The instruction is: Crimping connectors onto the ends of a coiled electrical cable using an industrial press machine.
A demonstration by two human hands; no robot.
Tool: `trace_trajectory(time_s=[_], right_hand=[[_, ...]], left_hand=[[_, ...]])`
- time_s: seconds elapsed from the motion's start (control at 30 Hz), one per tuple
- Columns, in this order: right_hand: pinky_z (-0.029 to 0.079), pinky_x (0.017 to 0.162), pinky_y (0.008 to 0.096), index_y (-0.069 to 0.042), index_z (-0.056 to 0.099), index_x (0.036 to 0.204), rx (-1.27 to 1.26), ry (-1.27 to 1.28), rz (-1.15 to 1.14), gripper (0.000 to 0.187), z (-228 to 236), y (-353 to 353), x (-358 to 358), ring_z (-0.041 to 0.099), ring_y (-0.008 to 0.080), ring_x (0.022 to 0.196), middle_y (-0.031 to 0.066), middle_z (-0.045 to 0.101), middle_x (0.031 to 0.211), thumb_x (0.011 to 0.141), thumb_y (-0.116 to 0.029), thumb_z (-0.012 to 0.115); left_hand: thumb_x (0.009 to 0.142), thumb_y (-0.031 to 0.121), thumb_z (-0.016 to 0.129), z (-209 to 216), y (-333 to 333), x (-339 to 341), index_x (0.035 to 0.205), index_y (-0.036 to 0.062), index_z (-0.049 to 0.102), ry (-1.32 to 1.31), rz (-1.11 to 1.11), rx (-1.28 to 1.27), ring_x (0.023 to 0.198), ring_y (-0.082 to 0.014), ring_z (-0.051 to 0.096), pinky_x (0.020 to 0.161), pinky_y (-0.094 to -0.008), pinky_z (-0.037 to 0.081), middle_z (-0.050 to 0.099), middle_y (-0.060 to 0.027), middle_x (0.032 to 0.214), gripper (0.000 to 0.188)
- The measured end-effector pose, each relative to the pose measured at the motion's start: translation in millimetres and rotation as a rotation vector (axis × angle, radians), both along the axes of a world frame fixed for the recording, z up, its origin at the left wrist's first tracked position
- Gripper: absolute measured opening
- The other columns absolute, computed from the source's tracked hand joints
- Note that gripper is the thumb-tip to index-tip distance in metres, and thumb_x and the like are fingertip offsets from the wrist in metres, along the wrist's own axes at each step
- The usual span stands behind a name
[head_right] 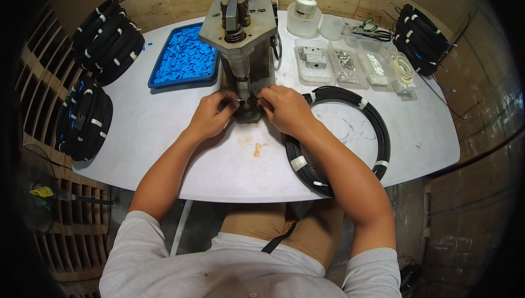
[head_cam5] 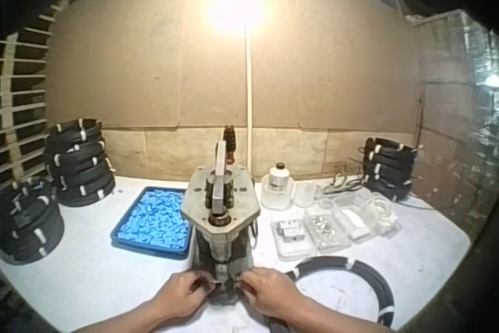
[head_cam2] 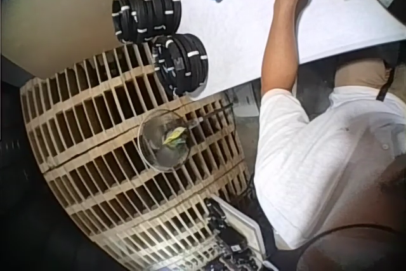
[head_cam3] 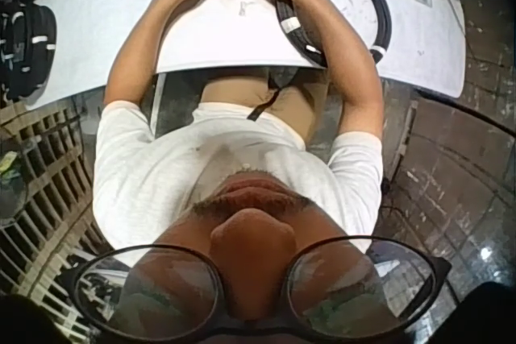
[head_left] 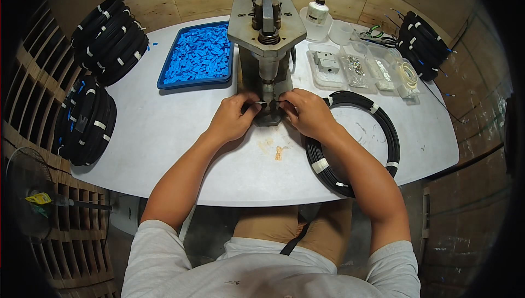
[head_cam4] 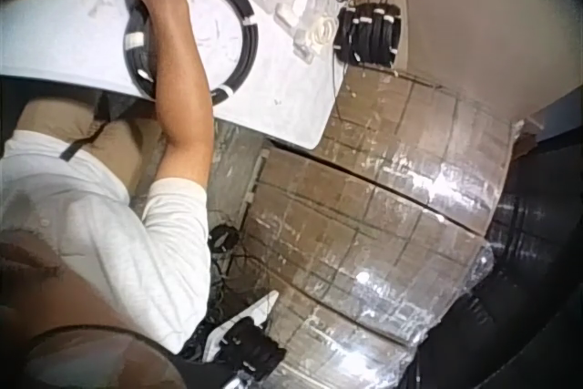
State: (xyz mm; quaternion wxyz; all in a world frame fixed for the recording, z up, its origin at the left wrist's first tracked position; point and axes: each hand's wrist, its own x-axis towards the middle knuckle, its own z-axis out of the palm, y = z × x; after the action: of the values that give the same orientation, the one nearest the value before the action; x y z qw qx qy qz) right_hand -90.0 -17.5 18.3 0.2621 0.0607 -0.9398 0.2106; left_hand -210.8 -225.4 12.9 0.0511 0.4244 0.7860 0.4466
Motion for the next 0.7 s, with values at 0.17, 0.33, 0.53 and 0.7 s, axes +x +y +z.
trace_trajectory(time_s=[0.17,0.33,0.53,0.7], right_hand=[[0.055,0.075,0.0451,-0.007,0.069,0.098,0.002,0.002,0.004,0.011,0.9,-0.6,-0.9,0.068,0.0363,0.084,0.0134,0.068,0.088,0.089,-0.013,0.071],[0.055,0.074,0.0458,-0.006,0.070,0.098,0.011,0.006,0.005,0.011,2.9,-0.4,0.2,0.068,0.0369,0.083,0.0138,0.068,0.088,0.089,-0.013,0.070],[0.055,0.074,0.0457,-0.006,0.069,0.098,0.018,-0.006,0.000,0.011,3.9,-3.0,0.4,0.068,0.0371,0.082,0.0140,0.068,0.087,0.089,-0.013,0.070],[0.055,0.074,0.0457,-0.007,0.069,0.098,0.024,0.002,-0.001,0.010,2.3,-1.1,0.3,0.068,0.0372,0.082,0.0140,0.068,0.087,0.090,-0.013,0.070]], left_hand=[[0.095,0.019,0.068,-5.3,0.3,-3.5,0.108,-0.0017,0.070,0.017,-0.002,0.017,0.081,-0.0222,0.069,0.076,-0.0344,0.055,0.074,-0.0151,0.093,0.025],[0.095,0.019,0.068,-4.8,1.5,-2.9,0.109,-0.0018,0.070,0.014,-0.004,0.021,0.080,-0.0219,0.069,0.076,-0.0342,0.055,0.074,-0.0153,0.093,0.025],[0.094,0.020,0.068,-3.9,-0.6,-2.1,0.108,-0.0017,0.070,0.019,-0.003,0.025,0.081,-0.0227,0.069,0.077,-0.0345,0.055,0.074,-0.0151,0.093,0.025],[0.094,0.019,0.068,-4.7,0.2,-2.0,0.110,-0.0008,0.069,0.028,-0.003,0.031,0.084,-0.0255,0.071,0.077,-0.0349,0.055,0.075,-0.0154,0.097,0.026]])
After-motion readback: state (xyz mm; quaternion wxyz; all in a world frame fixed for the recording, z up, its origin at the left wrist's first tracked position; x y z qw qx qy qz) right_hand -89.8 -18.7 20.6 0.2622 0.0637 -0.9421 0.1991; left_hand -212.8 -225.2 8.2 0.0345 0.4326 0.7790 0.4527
